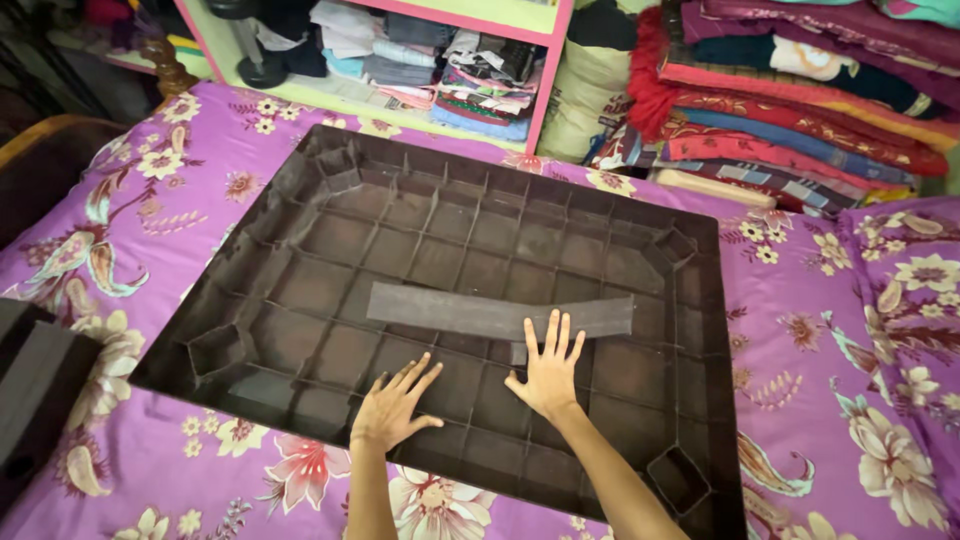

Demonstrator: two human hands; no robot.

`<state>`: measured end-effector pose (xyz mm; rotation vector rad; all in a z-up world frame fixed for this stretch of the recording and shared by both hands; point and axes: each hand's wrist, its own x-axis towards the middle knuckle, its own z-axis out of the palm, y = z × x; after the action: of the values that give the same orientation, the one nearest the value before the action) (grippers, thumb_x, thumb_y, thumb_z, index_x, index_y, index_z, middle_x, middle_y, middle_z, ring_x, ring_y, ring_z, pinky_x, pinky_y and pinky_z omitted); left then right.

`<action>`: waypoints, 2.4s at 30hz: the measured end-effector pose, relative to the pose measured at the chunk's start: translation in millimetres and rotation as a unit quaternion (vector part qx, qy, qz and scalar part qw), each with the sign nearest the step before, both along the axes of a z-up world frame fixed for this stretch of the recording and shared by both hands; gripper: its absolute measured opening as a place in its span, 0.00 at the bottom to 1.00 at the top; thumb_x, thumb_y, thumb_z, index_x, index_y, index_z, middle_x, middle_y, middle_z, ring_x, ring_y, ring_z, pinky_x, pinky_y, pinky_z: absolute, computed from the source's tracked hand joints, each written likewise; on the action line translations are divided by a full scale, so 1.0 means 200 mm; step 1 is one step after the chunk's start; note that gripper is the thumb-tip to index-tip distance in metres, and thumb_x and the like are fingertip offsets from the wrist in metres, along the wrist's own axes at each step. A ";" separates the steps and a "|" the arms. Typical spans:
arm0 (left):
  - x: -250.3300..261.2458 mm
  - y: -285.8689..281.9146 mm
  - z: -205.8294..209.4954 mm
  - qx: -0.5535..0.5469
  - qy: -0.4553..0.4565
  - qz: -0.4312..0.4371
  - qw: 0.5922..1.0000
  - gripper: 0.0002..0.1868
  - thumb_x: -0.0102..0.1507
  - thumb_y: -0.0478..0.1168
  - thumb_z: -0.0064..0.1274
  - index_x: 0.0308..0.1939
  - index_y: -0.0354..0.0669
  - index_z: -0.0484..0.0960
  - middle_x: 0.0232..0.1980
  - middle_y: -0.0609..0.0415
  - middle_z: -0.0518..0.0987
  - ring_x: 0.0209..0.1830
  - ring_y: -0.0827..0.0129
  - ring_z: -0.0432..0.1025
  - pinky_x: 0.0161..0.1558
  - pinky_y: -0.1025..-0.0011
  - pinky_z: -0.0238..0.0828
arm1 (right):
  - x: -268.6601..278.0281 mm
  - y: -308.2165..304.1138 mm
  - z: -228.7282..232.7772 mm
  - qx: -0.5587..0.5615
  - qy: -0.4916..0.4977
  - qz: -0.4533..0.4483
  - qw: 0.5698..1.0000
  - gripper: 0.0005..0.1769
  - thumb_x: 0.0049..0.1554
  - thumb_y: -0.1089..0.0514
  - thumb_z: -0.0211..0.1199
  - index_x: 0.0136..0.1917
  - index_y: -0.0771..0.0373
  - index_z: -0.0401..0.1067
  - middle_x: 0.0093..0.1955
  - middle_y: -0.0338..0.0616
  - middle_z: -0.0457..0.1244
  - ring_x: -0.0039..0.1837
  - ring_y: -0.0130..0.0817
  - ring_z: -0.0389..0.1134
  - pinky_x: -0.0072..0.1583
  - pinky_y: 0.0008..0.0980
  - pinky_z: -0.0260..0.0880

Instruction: The person assembles a dark brown plastic tray by placing its frame pieces onto a bed. They position each frame piece into the tray base, then flip the tray to show the underside, and finally place the assembled frame pieces back into the tray.

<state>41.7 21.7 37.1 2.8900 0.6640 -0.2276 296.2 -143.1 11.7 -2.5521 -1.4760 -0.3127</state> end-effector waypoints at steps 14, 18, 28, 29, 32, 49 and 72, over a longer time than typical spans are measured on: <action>0.10 -0.02 -0.02 0.144 -0.293 0.192 0.925 0.35 0.69 0.57 0.40 0.77 0.46 0.59 0.81 0.55 0.57 0.80 0.64 0.51 0.76 0.51 0.42 | 0.03 -0.05 0.20 -0.049 -0.034 0.028 0.998 0.58 0.45 0.40 0.66 0.82 0.56 0.45 0.81 0.70 0.39 0.82 0.64 0.37 0.77 0.66 0.34; 0.01 0.06 0.14 0.150 -0.303 0.199 0.920 0.35 0.69 0.57 0.40 0.77 0.46 0.59 0.82 0.56 0.56 0.81 0.64 0.51 0.77 0.52 0.42 | 0.16 -0.03 0.23 0.018 0.016 0.059 0.998 0.41 0.52 0.50 0.60 0.76 0.63 0.55 0.76 0.59 0.50 0.80 0.53 0.47 0.79 0.59 0.40; -0.39 0.25 0.47 0.187 -0.330 0.231 0.896 0.35 0.70 0.56 0.41 0.77 0.43 0.59 0.82 0.56 0.57 0.81 0.63 0.51 0.77 0.50 0.42 | 0.03 0.50 0.32 0.084 -0.038 0.096 0.991 0.28 0.63 0.45 0.52 0.69 0.67 0.64 0.72 0.52 0.59 0.76 0.46 0.54 0.77 0.59 0.42; -0.44 0.26 0.49 0.191 -0.329 0.232 0.895 0.35 0.70 0.56 0.41 0.77 0.43 0.59 0.82 0.56 0.56 0.81 0.63 0.51 0.77 0.49 0.42 | 0.00 0.55 0.35 0.081 -0.027 0.099 0.991 0.28 0.63 0.45 0.52 0.68 0.67 0.64 0.72 0.52 0.59 0.76 0.46 0.54 0.77 0.59 0.41; -0.53 0.29 0.51 0.197 -0.320 0.247 0.893 0.35 0.70 0.55 0.41 0.77 0.43 0.59 0.82 0.56 0.56 0.81 0.64 0.52 0.77 0.49 0.42 | -0.08 0.66 0.45 0.092 -0.038 0.118 0.988 0.28 0.63 0.45 0.51 0.68 0.67 0.64 0.71 0.52 0.59 0.76 0.46 0.54 0.77 0.59 0.42; -0.54 0.26 0.48 0.193 -0.319 0.245 0.895 0.36 0.69 0.56 0.40 0.77 0.43 0.59 0.82 0.56 0.56 0.81 0.64 0.51 0.76 0.49 0.43 | -0.06 0.51 0.49 0.080 -0.018 0.073 0.994 0.30 0.64 0.43 0.51 0.69 0.67 0.64 0.71 0.52 0.60 0.76 0.44 0.55 0.76 0.59 0.43; -0.16 0.28 0.50 0.201 -0.305 0.194 0.910 0.36 0.70 0.58 0.38 0.78 0.46 0.57 0.83 0.57 0.55 0.81 0.66 0.50 0.77 0.50 0.43 | 0.15 0.35 0.55 0.055 -0.005 0.047 0.997 0.35 0.62 0.44 0.52 0.76 0.65 0.57 0.79 0.49 0.53 0.81 0.40 0.49 0.78 0.57 0.39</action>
<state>10.2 76.8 137.7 2.8254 1.2228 0.9231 325.9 -72.6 121.7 -2.3924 -1.5320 -0.3832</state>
